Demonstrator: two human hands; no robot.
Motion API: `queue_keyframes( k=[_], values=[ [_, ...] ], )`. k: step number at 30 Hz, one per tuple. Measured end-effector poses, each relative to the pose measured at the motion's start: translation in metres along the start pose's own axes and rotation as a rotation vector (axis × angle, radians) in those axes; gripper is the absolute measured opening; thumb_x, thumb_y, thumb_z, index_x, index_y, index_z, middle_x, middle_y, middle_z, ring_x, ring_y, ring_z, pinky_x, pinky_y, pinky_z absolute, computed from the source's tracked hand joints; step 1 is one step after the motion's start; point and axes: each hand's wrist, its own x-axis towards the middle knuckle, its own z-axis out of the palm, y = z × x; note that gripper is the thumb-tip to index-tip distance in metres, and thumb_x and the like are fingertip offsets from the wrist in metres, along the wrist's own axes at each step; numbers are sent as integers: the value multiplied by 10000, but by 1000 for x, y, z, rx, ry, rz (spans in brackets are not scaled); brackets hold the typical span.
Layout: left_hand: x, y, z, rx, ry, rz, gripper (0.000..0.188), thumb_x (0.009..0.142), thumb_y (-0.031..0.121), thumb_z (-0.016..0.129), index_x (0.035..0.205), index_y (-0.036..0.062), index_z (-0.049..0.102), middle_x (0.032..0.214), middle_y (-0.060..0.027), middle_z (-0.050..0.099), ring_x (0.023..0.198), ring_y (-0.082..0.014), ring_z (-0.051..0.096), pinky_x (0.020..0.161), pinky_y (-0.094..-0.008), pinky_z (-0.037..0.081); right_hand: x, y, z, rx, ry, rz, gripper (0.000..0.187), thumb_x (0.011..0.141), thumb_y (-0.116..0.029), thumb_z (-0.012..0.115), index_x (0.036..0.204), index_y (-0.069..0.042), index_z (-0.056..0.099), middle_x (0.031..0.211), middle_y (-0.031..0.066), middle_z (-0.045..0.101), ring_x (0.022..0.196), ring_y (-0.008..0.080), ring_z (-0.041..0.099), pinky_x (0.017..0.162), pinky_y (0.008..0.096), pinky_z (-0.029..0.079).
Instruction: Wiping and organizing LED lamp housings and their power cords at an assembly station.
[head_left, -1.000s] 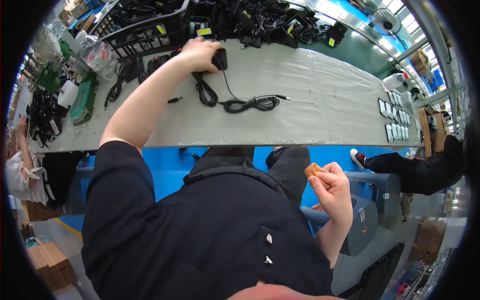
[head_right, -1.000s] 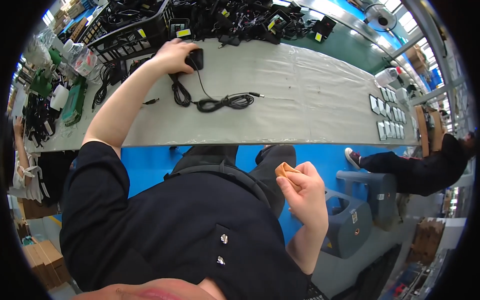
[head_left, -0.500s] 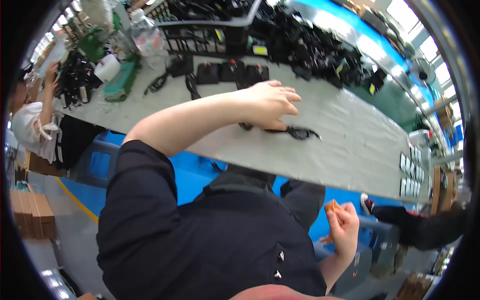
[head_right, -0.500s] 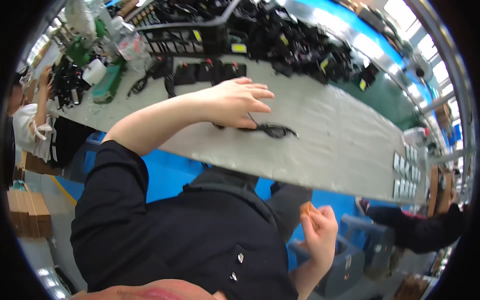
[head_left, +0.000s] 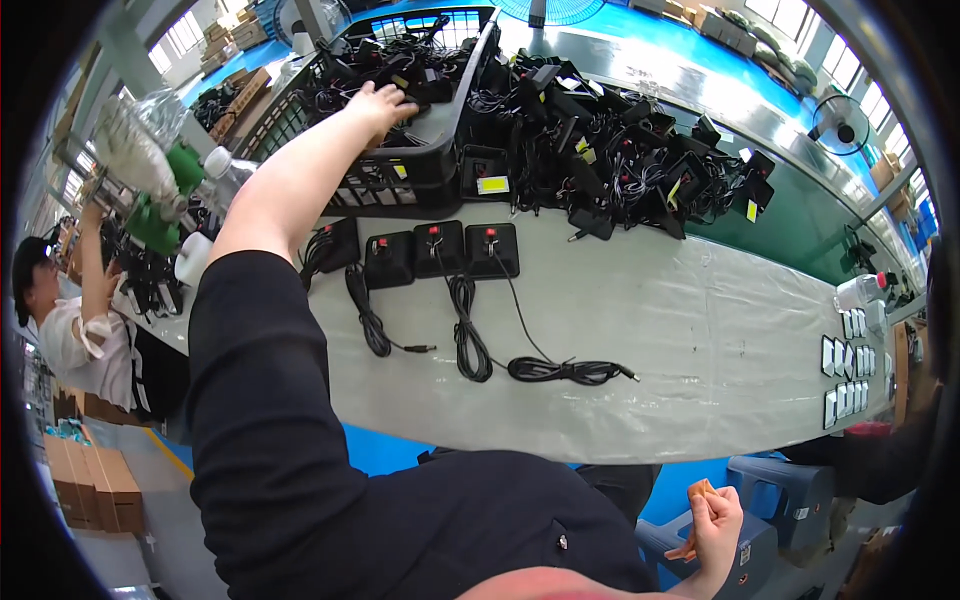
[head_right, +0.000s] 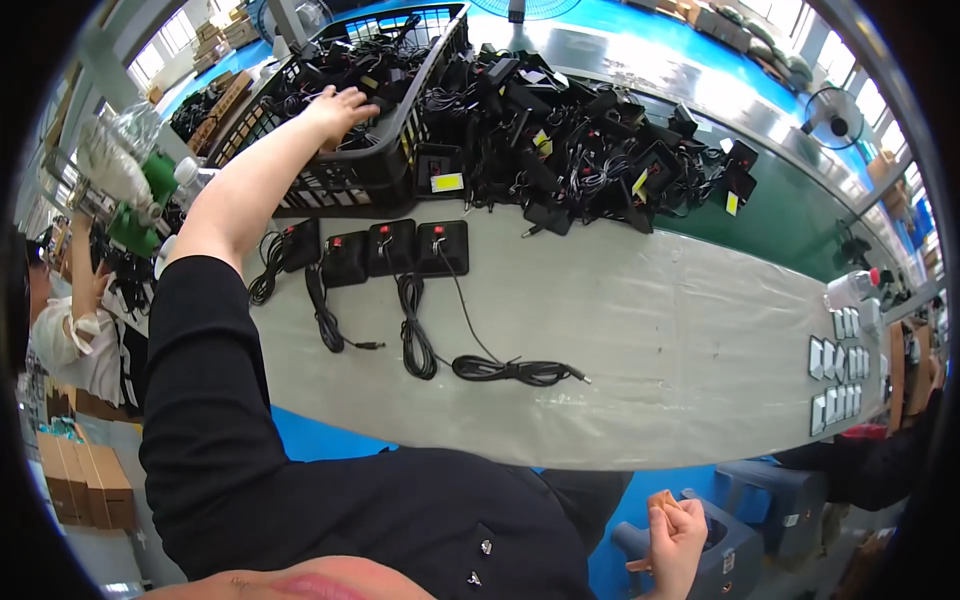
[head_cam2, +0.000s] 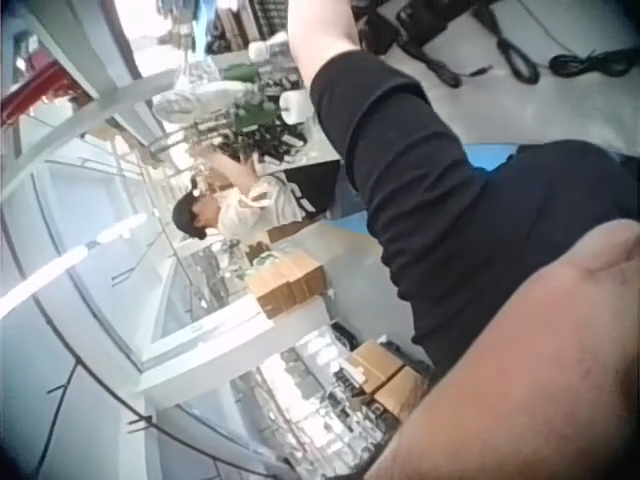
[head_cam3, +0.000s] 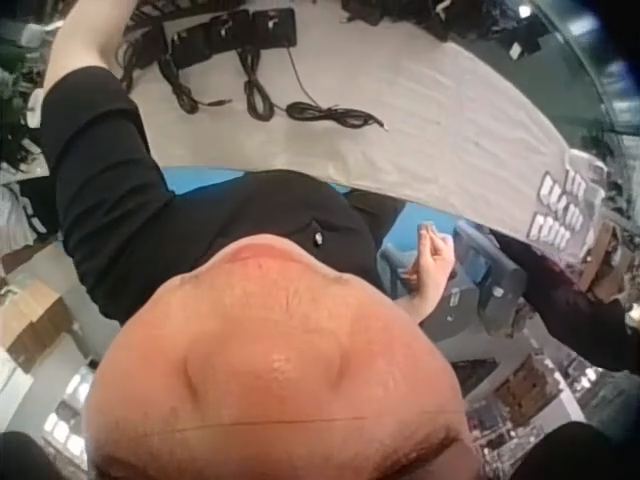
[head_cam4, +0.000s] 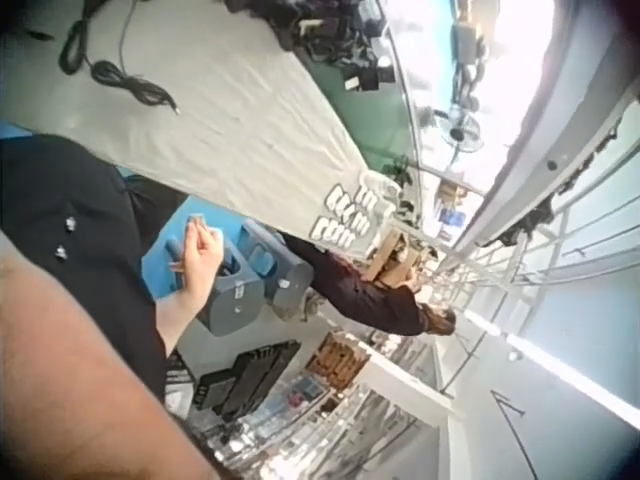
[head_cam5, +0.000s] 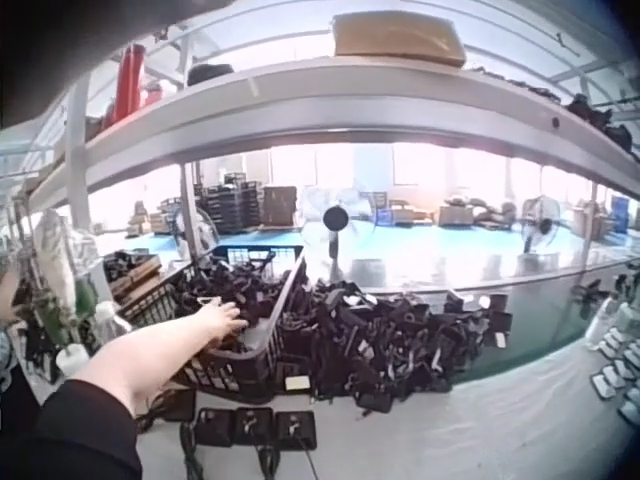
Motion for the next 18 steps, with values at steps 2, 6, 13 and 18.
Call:
queue_keyframes(
  k=[2, 6, 13, 18],
  values=[
    [32, -3, 34, 108, -61, 128, 871, 595, 108, 790, 1371, 292, 438, 1360, -45, 490, 1354, -244, 360, 1034, -459, 329, 9, 0, 1, 9, 0, 16, 267, 863, -178, 659, 735, 52, 612, 756, 48, 439, 710, 139, 441, 612, 268, 368],
    [42, -4, 38, -118, -330, 97, 852, 581, 115, 815, 1339, 215, 439, 1144, -100, 635, 1108, -322, 585, 879, -427, 470, 23, -1, 3, 47, 47, 18, 259, 873, -171, 647, 754, 57, 609, 769, 46, 435, 708, 132, 438, 610, 264, 363],
    [19, -6, 20, -283, -214, -15, 428, 725, 183, 715, 1141, 145, 620, 1102, -116, 654, 1059, -312, 605, 874, -404, 497, 30, -1, 4, 66, 79, 4, 142, 830, -66, 622, 783, 68, 613, 779, 60, 451, 717, 153, 458, 624, 264, 386],
    [-7, -26, -6, -412, 69, -259, 302, 880, 346, 590, 1107, 147, 599, 1091, -120, 651, 1041, -308, 609, 855, -431, 497, 18, 1, -5, 88, 79, -1, 145, 836, -72, 623, 792, 66, 622, 783, 59, 454, 715, 149, 459, 618, 263, 386]
  ],
)
